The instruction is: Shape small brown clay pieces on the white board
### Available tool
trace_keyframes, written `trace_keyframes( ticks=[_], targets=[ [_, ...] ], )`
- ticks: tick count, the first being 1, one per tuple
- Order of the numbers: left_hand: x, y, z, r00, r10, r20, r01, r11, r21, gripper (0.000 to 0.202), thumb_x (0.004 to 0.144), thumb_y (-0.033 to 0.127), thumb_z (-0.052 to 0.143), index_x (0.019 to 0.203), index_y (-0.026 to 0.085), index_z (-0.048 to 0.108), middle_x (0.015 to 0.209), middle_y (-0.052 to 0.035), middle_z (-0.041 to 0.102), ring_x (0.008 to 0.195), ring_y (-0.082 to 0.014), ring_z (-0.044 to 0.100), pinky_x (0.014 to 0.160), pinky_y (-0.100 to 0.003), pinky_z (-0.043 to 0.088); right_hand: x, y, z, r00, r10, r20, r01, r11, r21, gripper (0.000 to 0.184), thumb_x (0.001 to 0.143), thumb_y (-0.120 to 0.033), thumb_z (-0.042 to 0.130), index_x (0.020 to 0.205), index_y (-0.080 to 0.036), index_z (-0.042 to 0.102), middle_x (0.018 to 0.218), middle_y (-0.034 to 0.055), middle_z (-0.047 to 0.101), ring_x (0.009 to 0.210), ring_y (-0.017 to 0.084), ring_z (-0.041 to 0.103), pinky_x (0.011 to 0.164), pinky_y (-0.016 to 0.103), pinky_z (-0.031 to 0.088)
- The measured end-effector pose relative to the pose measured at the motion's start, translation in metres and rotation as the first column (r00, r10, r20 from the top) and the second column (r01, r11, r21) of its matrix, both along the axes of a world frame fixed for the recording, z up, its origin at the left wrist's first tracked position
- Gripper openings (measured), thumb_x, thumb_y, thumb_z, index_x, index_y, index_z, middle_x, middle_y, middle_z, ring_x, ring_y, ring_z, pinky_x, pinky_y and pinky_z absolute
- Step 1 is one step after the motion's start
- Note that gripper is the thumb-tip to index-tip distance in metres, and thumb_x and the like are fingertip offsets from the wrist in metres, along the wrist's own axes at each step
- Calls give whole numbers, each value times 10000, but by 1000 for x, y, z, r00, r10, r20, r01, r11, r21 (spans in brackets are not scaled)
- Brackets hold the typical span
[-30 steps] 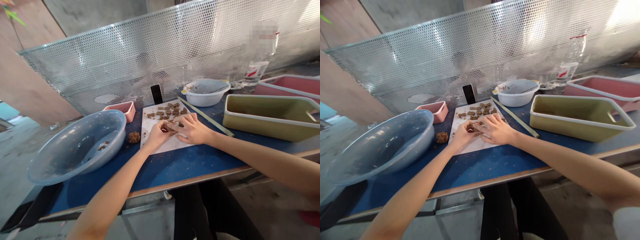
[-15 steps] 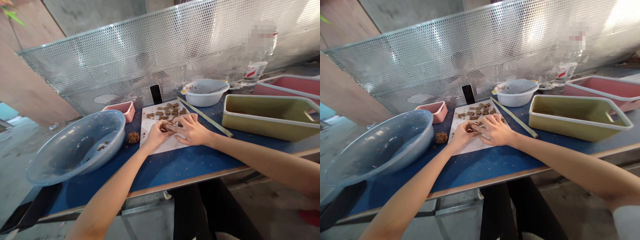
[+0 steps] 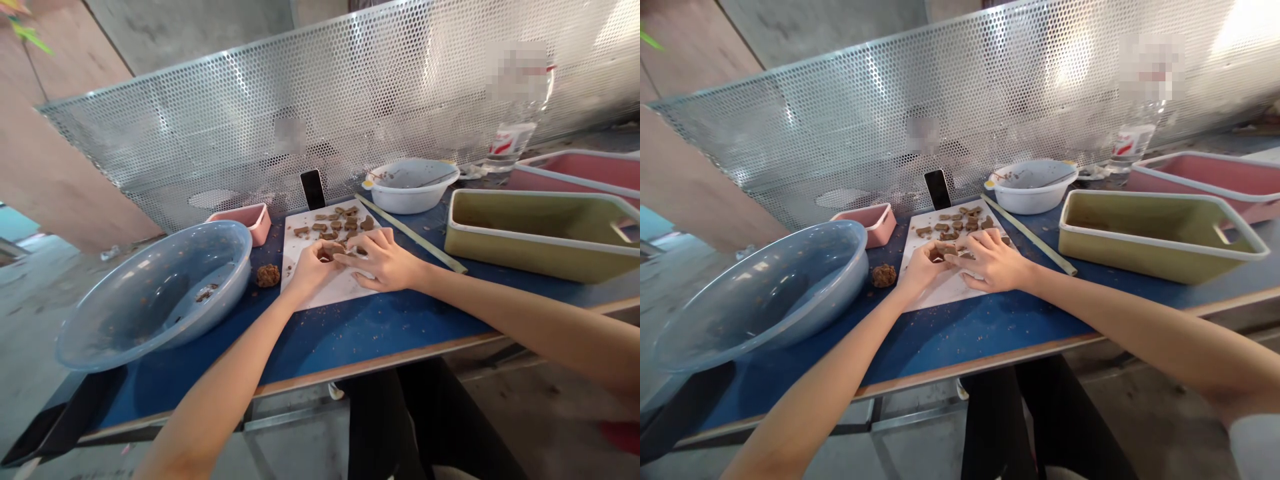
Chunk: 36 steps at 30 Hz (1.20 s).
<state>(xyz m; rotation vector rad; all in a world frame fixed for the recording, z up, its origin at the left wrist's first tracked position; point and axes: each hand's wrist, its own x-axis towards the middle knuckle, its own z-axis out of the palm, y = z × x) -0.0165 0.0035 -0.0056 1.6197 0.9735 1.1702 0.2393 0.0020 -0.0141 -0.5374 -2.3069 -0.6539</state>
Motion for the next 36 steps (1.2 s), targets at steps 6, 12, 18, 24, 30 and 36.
trace_keyframes(
  ticks=[6, 12, 18, 24, 30, 36],
  targets=[
    [1, 1, 2, 1000, -18, 15, 18, 1000, -7, 566, 686, 480, 1079, 1079, 181, 802, 1078, -86, 838, 945, -214, 743, 857, -346, 576, 1, 0, 2, 1000, 6, 5, -6, 999, -37, 585, 1064, -300, 639, 1645, -367, 658, 1336, 123, 679, 1214, 343, 525, 996, 504, 381],
    [2, 1, 2, 996, -38, 81, 42, 998, -48, 599, 684, 528, 1100, 1097, 194, 822, 1053, -76, 834, 956, -212, 748, 882, -357, 594, 3, 0, 1, 988, -96, -122, 91, 995, -51, 585, 1066, -269, 639, 1647, -332, 657, 1368, 148, 649, 1239, 363, 526, 1026, 535, 401],
    [1, 5, 6, 958, -119, 260, 163, 975, -151, 649, 605, 553, 1138, 1102, 237, 865, 1120, -73, 840, 908, -202, 735, 797, -347, 593, 5, -5, 4, 992, -34, -121, 21, 994, -105, 857, 1060, -280, 623, 1851, -427, 329, 1407, 120, 602, 1220, 346, 552, 1020, 516, 406],
    [0, 2, 11, 938, -149, 314, 217, 957, -191, 653, 571, 530, 1162, 1064, 238, 849, 979, -23, 799, 730, -134, 658, 795, -358, 610, -1, -5, 5, 989, -62, -135, 54, 996, -65, 862, 1125, -331, 588, 1891, -357, 192, 1398, 150, 609, 1222, 355, 552, 995, 507, 396],
    [1, -2, 15, 949, -162, 272, 212, 963, -168, 695, 552, 622, 1151, 1038, 236, 838, 939, -25, 775, 731, -152, 661, 784, -373, 618, 2, -4, 5, 994, -40, -101, 27, 992, -124, 856, 1126, -370, 579, 1891, -330, 197, 1404, 162, 591, 1198, 355, 559, 1006, 510, 409],
    [3, 1, 8, 950, -193, 247, 239, 957, -168, 669, 538, 583, 1165, 978, 213, 821, 908, -21, 756, 759, -151, 661, 753, -331, 571, 2, -3, 6, 988, -47, -149, 30, 993, -110, 802, 1119, -301, 664, 1835, -462, 341, 1359, 115, 614, 1217, 328, 563, 1012, 494, 392]
  ],
)
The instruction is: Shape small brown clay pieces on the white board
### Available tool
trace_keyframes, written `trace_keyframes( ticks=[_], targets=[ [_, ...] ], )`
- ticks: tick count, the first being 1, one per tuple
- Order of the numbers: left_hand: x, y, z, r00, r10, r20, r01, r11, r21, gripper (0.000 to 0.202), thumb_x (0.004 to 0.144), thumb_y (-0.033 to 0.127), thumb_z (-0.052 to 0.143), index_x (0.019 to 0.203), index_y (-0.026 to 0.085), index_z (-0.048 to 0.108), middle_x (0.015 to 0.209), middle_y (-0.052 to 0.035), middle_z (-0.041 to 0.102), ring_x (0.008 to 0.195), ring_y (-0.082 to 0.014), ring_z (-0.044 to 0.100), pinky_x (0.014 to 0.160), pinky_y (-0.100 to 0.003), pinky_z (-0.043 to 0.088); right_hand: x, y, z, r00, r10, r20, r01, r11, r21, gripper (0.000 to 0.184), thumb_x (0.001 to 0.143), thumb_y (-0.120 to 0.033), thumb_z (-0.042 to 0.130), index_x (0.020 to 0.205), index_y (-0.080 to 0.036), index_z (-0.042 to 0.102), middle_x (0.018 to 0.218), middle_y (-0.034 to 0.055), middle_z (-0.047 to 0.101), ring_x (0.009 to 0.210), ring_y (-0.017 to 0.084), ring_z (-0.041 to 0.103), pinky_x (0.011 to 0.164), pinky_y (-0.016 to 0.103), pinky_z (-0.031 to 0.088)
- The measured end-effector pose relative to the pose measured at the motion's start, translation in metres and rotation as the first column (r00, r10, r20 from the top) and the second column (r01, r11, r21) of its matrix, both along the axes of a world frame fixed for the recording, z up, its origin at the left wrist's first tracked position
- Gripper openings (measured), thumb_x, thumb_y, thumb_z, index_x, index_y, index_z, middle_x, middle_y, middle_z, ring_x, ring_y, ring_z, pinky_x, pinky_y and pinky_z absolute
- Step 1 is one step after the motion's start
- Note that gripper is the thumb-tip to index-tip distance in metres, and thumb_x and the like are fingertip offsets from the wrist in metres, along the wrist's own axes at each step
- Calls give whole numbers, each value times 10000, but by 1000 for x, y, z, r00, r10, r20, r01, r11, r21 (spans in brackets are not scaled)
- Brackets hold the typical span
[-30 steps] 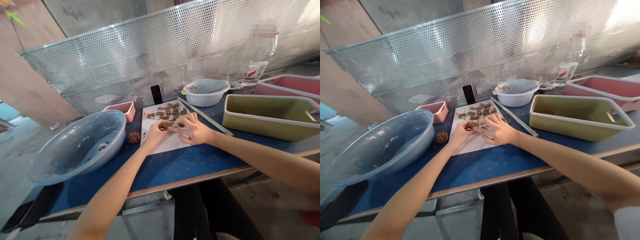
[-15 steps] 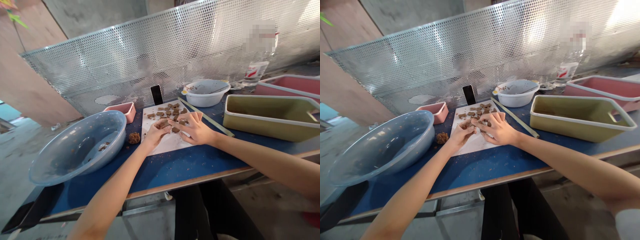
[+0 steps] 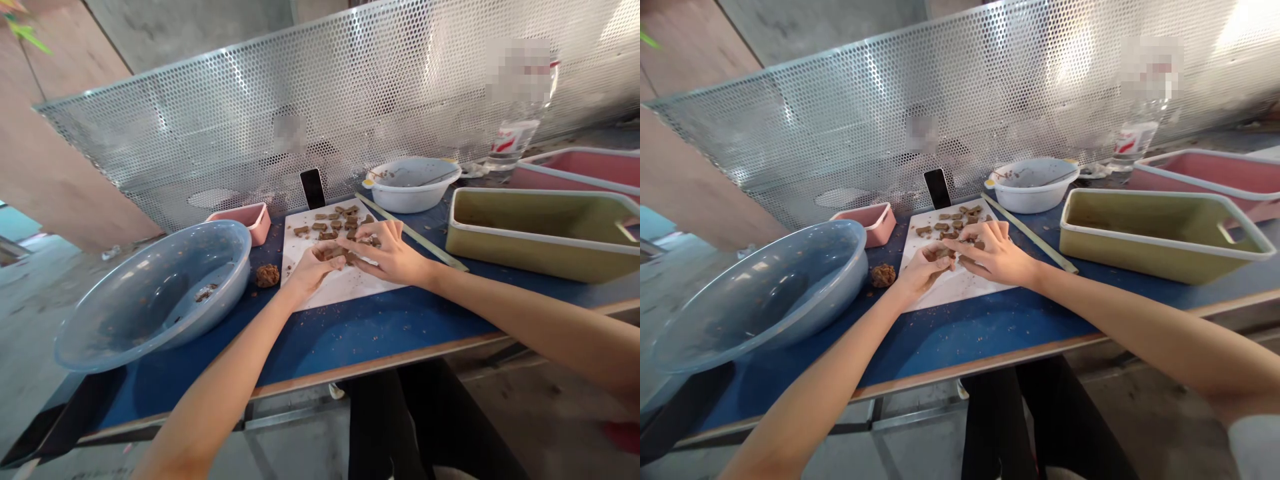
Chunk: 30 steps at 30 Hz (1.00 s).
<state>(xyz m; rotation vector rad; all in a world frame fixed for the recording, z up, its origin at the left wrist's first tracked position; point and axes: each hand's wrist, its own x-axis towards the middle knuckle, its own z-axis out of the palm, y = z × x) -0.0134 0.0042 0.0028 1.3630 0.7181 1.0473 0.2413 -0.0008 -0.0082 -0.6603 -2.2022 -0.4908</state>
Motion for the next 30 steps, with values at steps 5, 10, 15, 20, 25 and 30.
trace_keyframes(
  ticks=[5, 10, 15, 20, 25, 30],
  targets=[
    [3, -3, -5, 991, 17, -135, -4, 995, 95, 664, 579, 638, 1135, 931, 189, 795, 911, -31, 747, 866, -188, 691, 834, -336, 571, -3, 2, -3, 995, 35, -97, -28, 996, 79, 374, 1119, -336, 743, 1487, -406, 752, 1216, 84, 629, 1146, 285, 567, 972, 461, 372],
    [1, -3, -4, 993, -68, -98, 75, 995, 62, 728, 598, 638, 1133, 1121, 219, 847, 1039, -71, 793, 917, -208, 716, 853, -348, 579, -5, 4, -2, 981, 35, -189, -50, 996, -74, 188, 1121, -370, 724, 1261, -349, 848, 1180, 92, 617, 1131, 299, 568, 1001, 498, 392],
    [-3, -2, 0, 982, -173, -73, 176, 984, 29, 619, 702, 644, 1094, 1116, 226, 904, 981, -87, 806, 812, -184, 674, 779, -345, 539, -4, 8, 3, 937, 127, -325, -190, 967, -170, 204, 1119, -414, 714, 1218, -311, 860, 1140, 85, 571, 1101, 284, 578, 1017, 513, 469],
    [-1, -2, -1, 982, -190, -22, 191, 981, 42, 574, 672, 579, 1128, 1071, 225, 917, 963, -69, 802, 817, -167, 666, 768, -309, 524, -6, 5, 4, 917, 140, -374, -251, 931, -265, 222, 1106, -452, 732, 1205, -304, 865, 1143, 90, 583, 1094, 284, 580, 1016, 533, 529],
    [-2, 0, -6, 985, -173, -15, 174, 984, 39, 586, 697, 564, 1120, 1110, 201, 918, 952, -62, 794, 799, -149, 650, 768, -292, 513, -8, 6, 2, 906, 156, -394, -265, 934, -241, 308, 1103, -477, 736, 1362, -337, 829, 1170, 101, 576, 1137, 305, 586, 1020, 547, 567],
    [-4, 0, -6, 981, -192, -11, 192, 981, 29, 575, 735, 564, 1105, 1139, 204, 913, 974, -60, 783, 816, -150, 648, 787, -301, 521, -6, 6, 1, 924, 178, -338, -242, 957, -157, 348, 1114, -412, 727, 1454, -372, 791, 1169, 91, 567, 1133, 299, 598, 1040, 542, 558]
  ],
)
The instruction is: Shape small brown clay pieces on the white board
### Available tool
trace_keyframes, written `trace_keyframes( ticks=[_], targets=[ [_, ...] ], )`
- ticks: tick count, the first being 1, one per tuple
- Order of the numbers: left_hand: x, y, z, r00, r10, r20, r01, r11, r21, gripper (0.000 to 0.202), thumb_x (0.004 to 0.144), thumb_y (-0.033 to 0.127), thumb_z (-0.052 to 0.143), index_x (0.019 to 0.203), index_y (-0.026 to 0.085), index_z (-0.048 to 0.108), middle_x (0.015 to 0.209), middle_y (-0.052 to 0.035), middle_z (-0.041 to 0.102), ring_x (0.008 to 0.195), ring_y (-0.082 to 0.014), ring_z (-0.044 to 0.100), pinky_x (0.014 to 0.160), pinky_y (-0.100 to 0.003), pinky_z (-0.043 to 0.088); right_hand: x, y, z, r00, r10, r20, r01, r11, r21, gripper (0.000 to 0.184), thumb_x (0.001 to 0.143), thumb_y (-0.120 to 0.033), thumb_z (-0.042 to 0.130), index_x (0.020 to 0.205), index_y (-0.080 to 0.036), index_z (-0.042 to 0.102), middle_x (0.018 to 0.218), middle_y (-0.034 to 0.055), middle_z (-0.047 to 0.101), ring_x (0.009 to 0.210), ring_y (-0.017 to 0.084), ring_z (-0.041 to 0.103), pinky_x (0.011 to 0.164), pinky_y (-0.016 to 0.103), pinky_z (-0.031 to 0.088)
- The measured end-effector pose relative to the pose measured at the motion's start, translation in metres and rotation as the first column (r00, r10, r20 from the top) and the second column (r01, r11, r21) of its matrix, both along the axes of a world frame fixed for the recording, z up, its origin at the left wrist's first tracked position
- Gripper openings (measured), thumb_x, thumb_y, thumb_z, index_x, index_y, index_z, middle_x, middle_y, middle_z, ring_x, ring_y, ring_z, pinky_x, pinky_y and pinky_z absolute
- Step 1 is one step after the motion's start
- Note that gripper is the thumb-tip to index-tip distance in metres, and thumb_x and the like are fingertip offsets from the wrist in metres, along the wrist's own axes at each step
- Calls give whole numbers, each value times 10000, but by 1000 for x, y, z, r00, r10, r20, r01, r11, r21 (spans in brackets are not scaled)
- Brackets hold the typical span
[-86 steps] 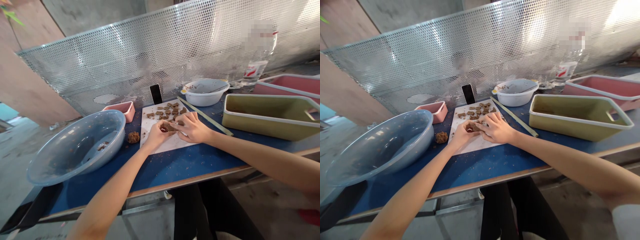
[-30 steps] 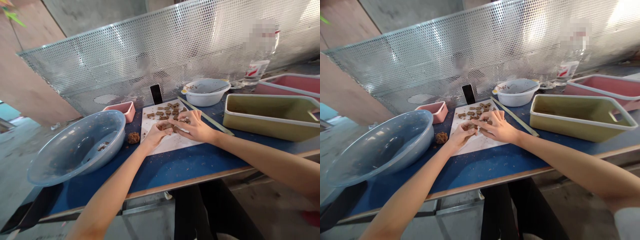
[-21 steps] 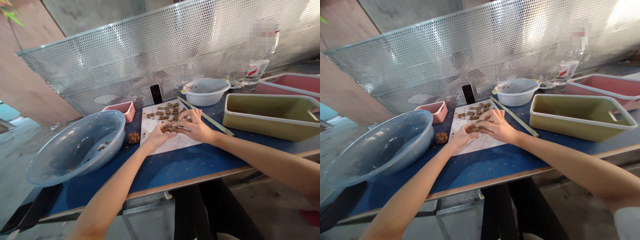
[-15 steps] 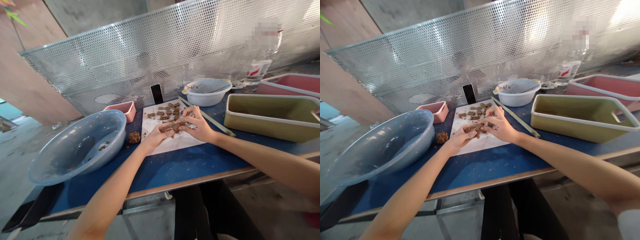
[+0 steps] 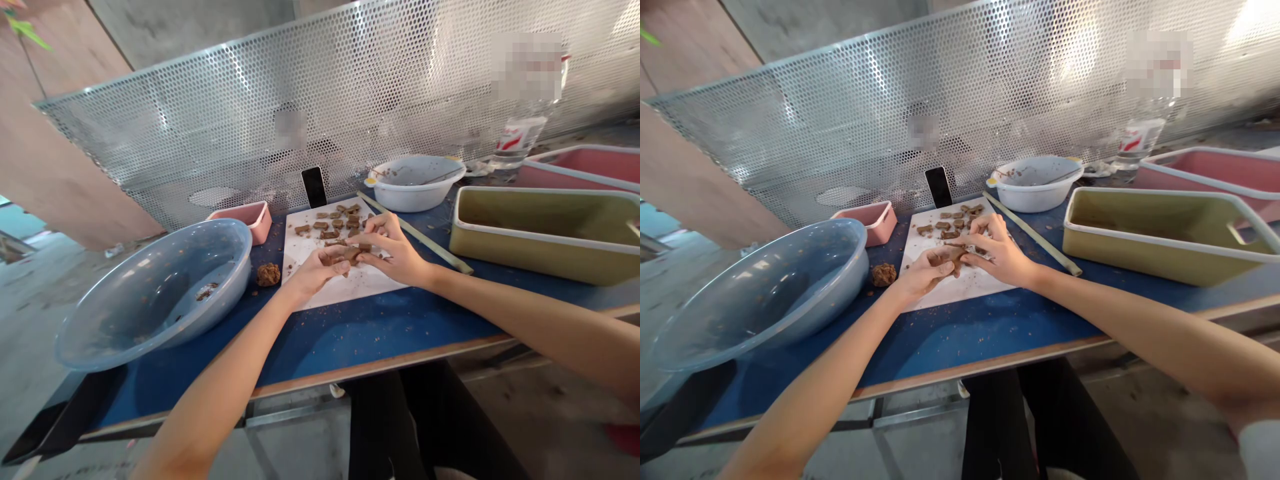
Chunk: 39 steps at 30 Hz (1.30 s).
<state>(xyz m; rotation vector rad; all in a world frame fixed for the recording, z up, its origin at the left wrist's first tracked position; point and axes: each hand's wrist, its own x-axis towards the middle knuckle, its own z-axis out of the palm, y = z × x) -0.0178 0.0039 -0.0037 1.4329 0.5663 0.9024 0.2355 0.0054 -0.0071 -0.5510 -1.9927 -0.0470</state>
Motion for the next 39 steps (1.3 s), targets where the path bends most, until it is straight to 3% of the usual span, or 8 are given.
trace_keyframes(
  ticks=[3, 8, 11, 15, 20, 25, 32, 39],
  targets=[
    [1, -2, 2, 1000, -22, 10, 22, 999, -25, 585, 736, 576, 1101, 1123, 185, 901, 981, -71, 778, 824, -156, 646, 788, -310, 526, 2, -2, 2, 999, -6, 32, 5, 999, 37, 352, 1123, -372, 714, 1470, -369, 777, 1160, 89, 566, 1123, 289, 600, 1019, 513, 551],
    [3, -3, 5, 999, -36, 7, 36, 999, -41, 567, 740, 584, 1097, 1029, 166, 845, 947, -49, 732, 819, -151, 643, 780, -304, 528, 2, -7, 3, 995, -56, 83, 46, 992, 114, 369, 1039, -486, 844, 1378, -344, 813, 1156, 87, 574, 1119, 296, 611, 1014, 506, 504],
    [4, -4, 6, 999, -49, 2, 49, 998, -33, 584, 735, 596, 1097, 1026, 171, 821, 921, -34, 701, 808, -151, 638, 772, -303, 533, 0, -10, 2, 990, -121, 75, 110, 984, 140, 274, 1058, -410, 820, 1319, -329, 825, 1142, 83, 592, 1096, 287, 622, 982, 488, 465],
    [3, -4, 5, 997, -67, 49, 69, 997, -38, 604, 735, 594, 1099, 1100, 187, 842, 984, -53, 723, 843, -159, 648, 794, -309, 548, -2, -10, 0, 989, -137, 51, 130, 984, 125, 281, 1030, -423, 835, 1290, -314, 829, 1125, 82, 601, 1061, 287, 611, 967, 488, 444],
    [3, -4, 5, 996, -69, 57, 71, 997, -24, 520, 747, 554, 1100, 1021, 187, 854, 928, -36, 719, 796, -140, 630, 782, -291, 532, -1, -11, 0, 990, -127, 62, 120, 987, 110, 315, 1037, -426, 821, 1333, -319, 816, 1138, 82, 598, 1070, 288, 604, 969, 482, 440],
    [4, -4, 6, 997, -59, 54, 60, 998, -18, 520, 769, 577, 1083, 1011, 179, 853, 930, -45, 724, 822, -153, 647, 784, -300, 550, -1, -12, -1, 986, -131, 106, 114, 982, 149, 479, 1062, -386, 810, 1535, -402, 732, 1153, 75, 598, 1096, 286, 617, 995, 493, 461],
    [2, -4, 5, 998, -58, 22, 58, 998, -7, 551, 755, 591, 1088, 1030, 178, 849, 917, -36, 728, 820, -148, 650, 792, -293, 536, 1, -5, -5, 991, -100, 91, 69, 952, 297, 540, 1092, -375, 794, 1616, -437, 681, 1127, 62, 572, 1044, 248, 584, 919, 433, 456],
    [3, -5, 7, 998, -61, 1, 61, 998, -6, 571, 778, 665, 1051, 967, 167, 844, 857, -32, 708, 790, -144, 641, 801, -297, 515, 4, -8, -9, 973, -220, 65, 192, 934, 301, 447, 1043, -496, 849, 1483, -530, 776, 1021, 35, 539, 1007, 245, 561, 944, 463, 399]
  ],
)
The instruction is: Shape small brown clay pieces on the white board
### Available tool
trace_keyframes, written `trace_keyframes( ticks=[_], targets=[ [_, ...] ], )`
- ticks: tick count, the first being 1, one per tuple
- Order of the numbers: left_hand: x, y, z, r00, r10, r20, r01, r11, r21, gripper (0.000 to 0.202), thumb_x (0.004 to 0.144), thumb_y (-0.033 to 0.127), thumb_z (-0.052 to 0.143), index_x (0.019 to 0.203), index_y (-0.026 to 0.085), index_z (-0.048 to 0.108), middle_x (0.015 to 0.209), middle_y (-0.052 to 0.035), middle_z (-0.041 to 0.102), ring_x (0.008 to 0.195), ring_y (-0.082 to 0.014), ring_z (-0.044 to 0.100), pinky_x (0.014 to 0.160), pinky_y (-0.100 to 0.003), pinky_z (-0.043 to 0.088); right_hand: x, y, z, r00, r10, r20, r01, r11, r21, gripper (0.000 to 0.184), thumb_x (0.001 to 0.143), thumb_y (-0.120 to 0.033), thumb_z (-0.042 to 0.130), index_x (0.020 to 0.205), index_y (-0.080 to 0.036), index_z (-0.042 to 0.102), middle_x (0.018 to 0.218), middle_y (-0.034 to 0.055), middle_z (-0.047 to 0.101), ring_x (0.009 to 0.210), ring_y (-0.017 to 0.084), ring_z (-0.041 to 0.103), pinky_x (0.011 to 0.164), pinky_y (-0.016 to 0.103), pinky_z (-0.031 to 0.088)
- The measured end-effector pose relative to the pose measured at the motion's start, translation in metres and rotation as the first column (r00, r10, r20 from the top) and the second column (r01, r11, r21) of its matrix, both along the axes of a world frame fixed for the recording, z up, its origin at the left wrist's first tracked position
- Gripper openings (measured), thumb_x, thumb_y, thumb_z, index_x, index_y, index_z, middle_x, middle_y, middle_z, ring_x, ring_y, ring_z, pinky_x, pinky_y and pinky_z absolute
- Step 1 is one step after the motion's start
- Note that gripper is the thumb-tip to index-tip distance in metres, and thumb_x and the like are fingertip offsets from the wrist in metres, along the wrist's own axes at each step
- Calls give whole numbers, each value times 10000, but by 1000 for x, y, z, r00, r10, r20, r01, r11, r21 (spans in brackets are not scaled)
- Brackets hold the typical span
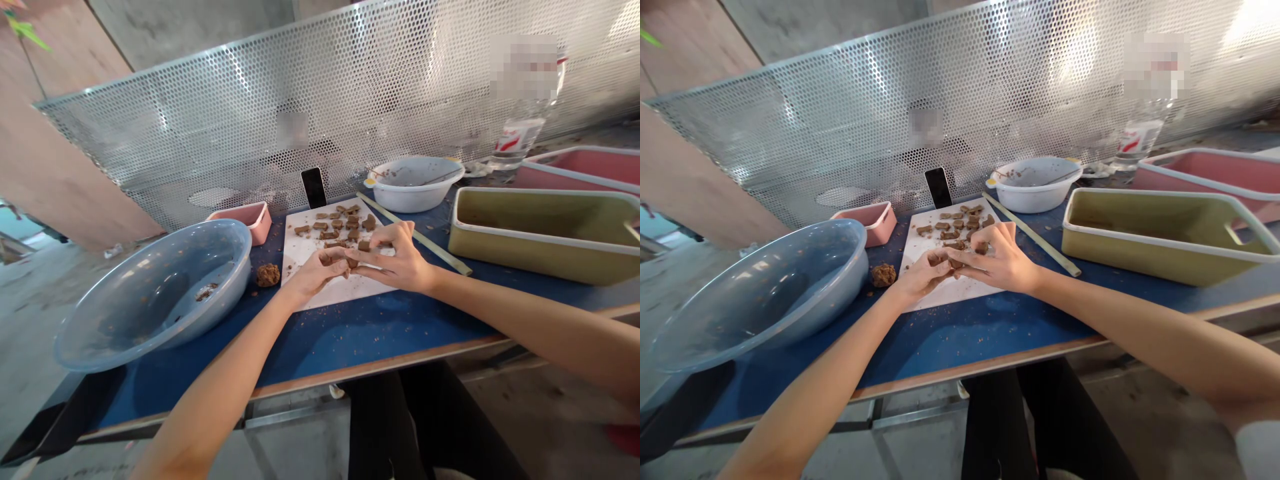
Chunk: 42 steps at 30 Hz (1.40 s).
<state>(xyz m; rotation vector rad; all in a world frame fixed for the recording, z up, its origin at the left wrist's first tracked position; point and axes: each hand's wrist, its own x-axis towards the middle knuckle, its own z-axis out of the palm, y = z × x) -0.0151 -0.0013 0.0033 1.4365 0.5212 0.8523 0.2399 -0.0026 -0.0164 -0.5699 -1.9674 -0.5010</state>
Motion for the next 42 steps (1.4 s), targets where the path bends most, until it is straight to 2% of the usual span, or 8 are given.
trace_keyframes(
  ticks=[8, 14, 19, 23, 29, 33, 38, 42],
  targets=[
    [3, -2, 0, 1000, -5, -19, 5, 1000, -12, 628, 827, 778, 959, 875, 166, 828, 887, -65, 711, 839, -180, 638, 792, -320, 522, -1, -6, 9, 999, -22, 45, 31, 975, -222, 497, 999, -530, 879, 1479, -438, 792, 1167, 94, 621, 1118, 321, 591, 1019, 516, 411],
    [1, 1, -4, 999, 53, -13, -53, 998, -18, 611, 751, 718, 1040, 995, 180, 882, 956, -75, 767, 831, -170, 634, 793, -323, 522, -5, -4, 9, 1000, 10, -4, -10, 977, -214, 300, 1039, -445, 838, 1323, -349, 845, 1141, 88, 615, 1092, 302, 582, 983, 492, 409],
    [1, 1, -4, 999, 49, -15, -50, 998, -24, 588, 727, 639, 1084, 1046, 177, 908, 986, -79, 792, 840, -166, 641, 786, -312, 512, -7, -5, 8, 998, 61, -24, -65, 974, -217, 313, 1030, -498, 852, 1289, -322, 845, 1157, 87, 594, 1108, 298, 576, 1005, 505, 425],
    [0, 0, -4, 999, 47, -13, -47, 998, -42, 572, 742, 632, 1079, 1036, 172, 907, 967, -78, 784, 837, -167, 641, 802, -310, 503, -7, -5, 9, 999, 50, -11, -51, 961, -272, 513, 988, -594, 879, 1427, -344, 793, 1218, 100, 594, 1178, 329, 586, 1044, 533, 431],
    [-1, 2, -5, 998, 48, -49, -49, 999, -12, 558, 752, 649, 1066, 978, 168, 893, 917, -63, 759, 822, -164, 621, 798, -312, 486, -7, -4, 10, 999, 37, 36, -25, 958, -286, 292, 1014, -478, 872, 1271, -340, 856, 1166, 94, 634, 1110, 310, 572, 1001, 513, 432],
    [0, 1, -4, 998, 45, -45, -46, 999, -27, 596, 726, 670, 1072, 1015, 179, 899, 933, -65, 770, 813, -162, 621, 792, -308, 490, -6, -6, 11, 999, 24, 43, -10, 952, -307, 284, 1005, -464, 877, 1263, -346, 862, 1186, 97, 642, 1124, 316, 568, 1020, 518, 426],
    [0, 1, -6, 997, 44, -62, -46, 998, -44, 594, 745, 662, 1066, 1017, 163, 891, 965, -78, 782, 867, -184, 671, 851, -330, 513, -7, -8, 12, 997, 64, 46, -46, 947, -319, 485, 987, -557, 885, 1416, -345, 802, 1247, 109, 637, 1185, 335, 589, 1048, 525, 424],
    [-2, 0, -5, 994, 52, -93, -55, 998, -21, 613, 756, 681, 1053, 1060, 169, 907, 984, -88, 795, 893, -191, 675, 858, -329, 502, -8, -8, 11, 997, 67, 47, -50, 953, -299, 309, 1056, -470, 819, 1344, -360, 836, 1177, 88, 656, 1116, 305, 586, 1018, 501, 409]
  ],
)
